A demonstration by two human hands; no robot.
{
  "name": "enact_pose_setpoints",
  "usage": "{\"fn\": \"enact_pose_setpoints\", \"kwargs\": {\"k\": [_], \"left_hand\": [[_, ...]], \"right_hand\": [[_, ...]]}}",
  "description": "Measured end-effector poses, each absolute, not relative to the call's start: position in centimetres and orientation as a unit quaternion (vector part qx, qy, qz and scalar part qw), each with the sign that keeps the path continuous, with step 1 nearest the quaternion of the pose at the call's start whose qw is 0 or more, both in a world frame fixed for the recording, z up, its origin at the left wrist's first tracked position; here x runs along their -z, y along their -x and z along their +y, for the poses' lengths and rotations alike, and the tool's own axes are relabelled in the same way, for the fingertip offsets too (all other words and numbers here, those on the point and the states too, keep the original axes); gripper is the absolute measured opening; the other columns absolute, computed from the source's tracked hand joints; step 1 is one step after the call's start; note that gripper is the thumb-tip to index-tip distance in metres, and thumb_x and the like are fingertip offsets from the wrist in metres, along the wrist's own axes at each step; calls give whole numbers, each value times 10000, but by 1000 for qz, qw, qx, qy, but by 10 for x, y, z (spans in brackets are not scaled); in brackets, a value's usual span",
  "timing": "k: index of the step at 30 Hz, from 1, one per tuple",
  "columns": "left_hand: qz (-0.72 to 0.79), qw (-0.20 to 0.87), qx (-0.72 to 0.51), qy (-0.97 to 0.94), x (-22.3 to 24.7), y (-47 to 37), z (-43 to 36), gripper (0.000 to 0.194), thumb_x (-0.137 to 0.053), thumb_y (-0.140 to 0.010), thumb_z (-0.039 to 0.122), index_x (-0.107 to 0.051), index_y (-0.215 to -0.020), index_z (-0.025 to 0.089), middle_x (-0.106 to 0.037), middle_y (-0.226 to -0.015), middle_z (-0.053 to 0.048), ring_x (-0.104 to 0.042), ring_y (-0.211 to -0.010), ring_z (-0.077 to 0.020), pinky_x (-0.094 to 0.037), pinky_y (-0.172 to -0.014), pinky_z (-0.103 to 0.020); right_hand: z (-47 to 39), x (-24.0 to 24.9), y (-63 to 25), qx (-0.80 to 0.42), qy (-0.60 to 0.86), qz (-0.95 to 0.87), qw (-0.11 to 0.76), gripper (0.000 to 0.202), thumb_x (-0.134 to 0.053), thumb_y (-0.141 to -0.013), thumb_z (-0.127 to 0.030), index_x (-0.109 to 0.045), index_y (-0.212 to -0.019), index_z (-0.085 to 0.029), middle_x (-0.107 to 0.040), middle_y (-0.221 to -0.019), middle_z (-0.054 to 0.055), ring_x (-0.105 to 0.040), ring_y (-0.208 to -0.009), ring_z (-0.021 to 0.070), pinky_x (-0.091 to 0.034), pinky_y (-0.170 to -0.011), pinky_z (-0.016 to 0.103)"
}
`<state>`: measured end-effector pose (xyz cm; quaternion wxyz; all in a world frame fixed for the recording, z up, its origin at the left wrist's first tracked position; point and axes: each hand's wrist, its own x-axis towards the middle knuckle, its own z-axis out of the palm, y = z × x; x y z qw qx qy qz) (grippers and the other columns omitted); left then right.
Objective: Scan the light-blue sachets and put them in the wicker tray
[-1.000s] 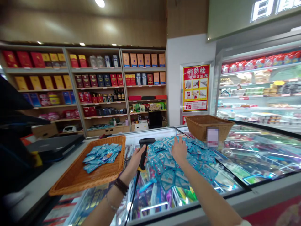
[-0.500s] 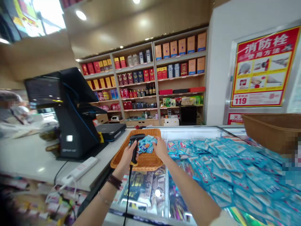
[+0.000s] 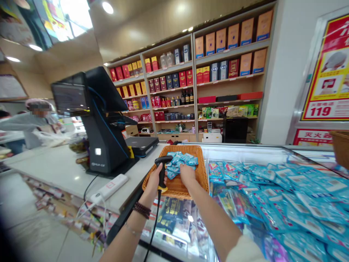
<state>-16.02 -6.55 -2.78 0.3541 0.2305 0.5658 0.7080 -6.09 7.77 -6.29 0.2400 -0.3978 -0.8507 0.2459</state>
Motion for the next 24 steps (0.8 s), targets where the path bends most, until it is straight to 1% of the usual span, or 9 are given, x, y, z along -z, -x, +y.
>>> {"fn": "enact_pose_setpoints", "kwargs": {"k": [2,5,8,10,11,13,16,19,24], "left_hand": [[568,356,-703,-239,24,158,-67,636,-736,-746,795,-579,-648,187,-553,-507,-3,-478,-414,-95,-371,-406,-202],[572,352,-700,-243,19,156,-70,636,-733,-743,797,-575,-642,190,-549,-505,-6,-474,-413,-97,-364,-402,-205],[564,349,-703,-257,16,151,-73,637,-751,-725,802,-579,-669,191,-543,-509,6,-477,-414,-99,-357,-400,-208],[555,350,-705,-270,14,142,-76,650,-772,-693,813,-579,-690,193,-541,-515,16,-475,-414,-96,-361,-401,-208],[551,355,-702,-279,13,136,-77,664,-776,-677,826,-578,-691,192,-536,-512,20,-468,-410,-92,-361,-399,-209],[542,369,-692,-301,11,123,-80,695,-772,-649,855,-579,-694,189,-528,-506,24,-459,-404,-86,-355,-396,-208],[525,380,-687,-328,6,101,-82,740,-771,-598,893,-584,-714,187,-526,-502,31,-454,-400,-82,-340,-391,-205],[514,389,-691,-326,1,86,-83,768,-763,-562,920,-579,-712,189,-518,-489,34,-447,-395,-82,-341,-390,-207],[508,407,-692,-311,-3,74,-85,765,-762,-549,916,-572,-678,186,-507,-476,29,-452,-390,-84,-348,-394,-208]], "right_hand": [[81,63,61,-289,399,-825,279,111,-661,-946,-192,-750,-1012,-194,-782,-1106,174,-704,-1211,350,-455,-1089,486],[90,61,57,-372,393,-763,353,122,-614,-976,-270,-720,-997,-214,-776,-1023,141,-708,-1174,337,-490,-1071,509],[98,59,48,-471,375,-678,421,164,-562,-986,-346,-676,-1027,-236,-761,-1030,111,-743,-1025,294,-606,-904,480],[100,60,37,-525,351,-629,454,163,-593,-961,-407,-650,-998,-260,-754,-1002,69,-754,-910,254,-646,-797,442],[99,60,30,-551,334,-605,469,166,-638,-931,-427,-640,-978,-268,-750,-982,47,-754,-879,237,-654,-776,427],[96,59,17,-616,282,-540,499,217,-758,-843,-416,-631,-952,-278,-748,-942,10,-754,-866,218,-663,-787,413],[87,53,2,-713,202,-425,519,305,-863,-741,-319,-640,-946,-278,-759,-913,-18,-757,-860,207,-666,-828,411],[80,42,-7,-737,185,-373,533,286,-867,-735,-272,-646,-916,-262,-770,-922,-25,-757,-860,187,-660,-861,390],[74,32,-15,-722,179,-360,563,319,-883,-721,-269,-596,-859,-258,-746,-877,-45,-755,-853,176,-652,-866,362]]}}
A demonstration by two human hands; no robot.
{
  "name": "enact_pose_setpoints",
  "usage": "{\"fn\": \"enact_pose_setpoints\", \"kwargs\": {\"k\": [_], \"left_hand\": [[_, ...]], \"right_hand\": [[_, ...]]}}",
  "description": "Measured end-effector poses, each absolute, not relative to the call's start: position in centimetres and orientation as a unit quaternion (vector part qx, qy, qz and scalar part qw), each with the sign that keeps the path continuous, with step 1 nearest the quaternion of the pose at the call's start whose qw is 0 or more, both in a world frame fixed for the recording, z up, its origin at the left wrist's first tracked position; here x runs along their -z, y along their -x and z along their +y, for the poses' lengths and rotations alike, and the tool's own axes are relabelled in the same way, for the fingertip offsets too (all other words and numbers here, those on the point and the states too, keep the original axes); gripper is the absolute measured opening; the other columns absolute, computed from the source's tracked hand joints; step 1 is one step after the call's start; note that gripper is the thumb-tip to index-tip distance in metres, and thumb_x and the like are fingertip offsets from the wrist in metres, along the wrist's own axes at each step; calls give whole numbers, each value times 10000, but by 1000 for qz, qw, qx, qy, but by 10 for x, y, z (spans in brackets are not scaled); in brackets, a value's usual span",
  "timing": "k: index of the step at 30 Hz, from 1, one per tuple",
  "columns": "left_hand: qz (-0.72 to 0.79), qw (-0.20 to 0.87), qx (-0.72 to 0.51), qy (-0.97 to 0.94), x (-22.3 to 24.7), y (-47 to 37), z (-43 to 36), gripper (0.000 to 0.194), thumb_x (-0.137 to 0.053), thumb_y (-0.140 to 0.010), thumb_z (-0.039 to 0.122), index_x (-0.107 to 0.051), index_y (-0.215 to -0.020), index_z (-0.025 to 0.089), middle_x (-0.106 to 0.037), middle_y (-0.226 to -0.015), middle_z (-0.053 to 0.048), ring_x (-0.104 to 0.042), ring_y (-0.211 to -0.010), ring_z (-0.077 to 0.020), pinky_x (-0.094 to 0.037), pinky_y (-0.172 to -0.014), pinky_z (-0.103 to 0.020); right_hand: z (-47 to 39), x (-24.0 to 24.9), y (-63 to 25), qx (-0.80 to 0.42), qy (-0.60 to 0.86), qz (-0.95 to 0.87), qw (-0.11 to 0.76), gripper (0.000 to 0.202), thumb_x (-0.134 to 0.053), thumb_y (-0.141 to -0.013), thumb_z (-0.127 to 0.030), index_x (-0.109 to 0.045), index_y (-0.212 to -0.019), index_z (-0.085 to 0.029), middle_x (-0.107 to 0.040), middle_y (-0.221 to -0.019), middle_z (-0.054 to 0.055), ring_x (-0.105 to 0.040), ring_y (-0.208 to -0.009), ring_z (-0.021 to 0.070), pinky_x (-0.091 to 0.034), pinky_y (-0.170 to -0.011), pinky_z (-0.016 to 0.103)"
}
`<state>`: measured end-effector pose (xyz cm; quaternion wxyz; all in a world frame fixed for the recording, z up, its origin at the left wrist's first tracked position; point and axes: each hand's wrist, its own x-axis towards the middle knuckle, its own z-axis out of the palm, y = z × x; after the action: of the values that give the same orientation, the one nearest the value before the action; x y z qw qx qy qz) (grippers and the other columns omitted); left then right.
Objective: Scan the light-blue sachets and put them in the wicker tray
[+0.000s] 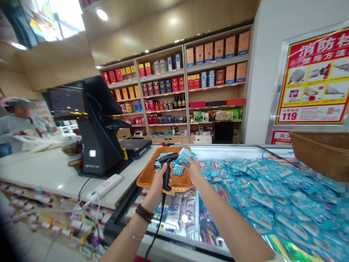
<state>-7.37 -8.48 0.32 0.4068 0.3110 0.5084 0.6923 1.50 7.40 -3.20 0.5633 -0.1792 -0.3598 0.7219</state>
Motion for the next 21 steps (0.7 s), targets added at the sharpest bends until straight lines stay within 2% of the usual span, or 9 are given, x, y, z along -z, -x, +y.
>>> {"fn": "enact_pose_setpoints", "kwargs": {"k": [8,14,21], "left_hand": [[509,425,-687,-297,-12,61,-89,738,-755,-606,892,-573,-718,186,-507,-485,36,-460,-389,-82,-317,-393,-202],[486,410,-715,-290,-11,57,-85,733,-823,-563,833,-592,-813,184,-550,-566,47,-471,-399,-80,-330,-380,-204],[514,421,-687,-294,-17,51,-82,681,-765,-671,839,-564,-692,189,-522,-495,28,-472,-394,-89,-370,-394,-205]], "right_hand": [[71,31,-20,-712,176,-362,576,336,-869,-721,-310,-570,-867,-266,-725,-894,-48,-747,-837,172,-652,-839,358],[67,26,-24,-713,179,-347,582,316,-870,-715,-297,-594,-865,-260,-724,-883,-42,-738,-840,166,-649,-873,374],[73,31,-37,-697,197,-358,589,292,-847,-702,-315,-625,-883,-260,-751,-911,-14,-730,-868,181,-654,-835,360]]}}
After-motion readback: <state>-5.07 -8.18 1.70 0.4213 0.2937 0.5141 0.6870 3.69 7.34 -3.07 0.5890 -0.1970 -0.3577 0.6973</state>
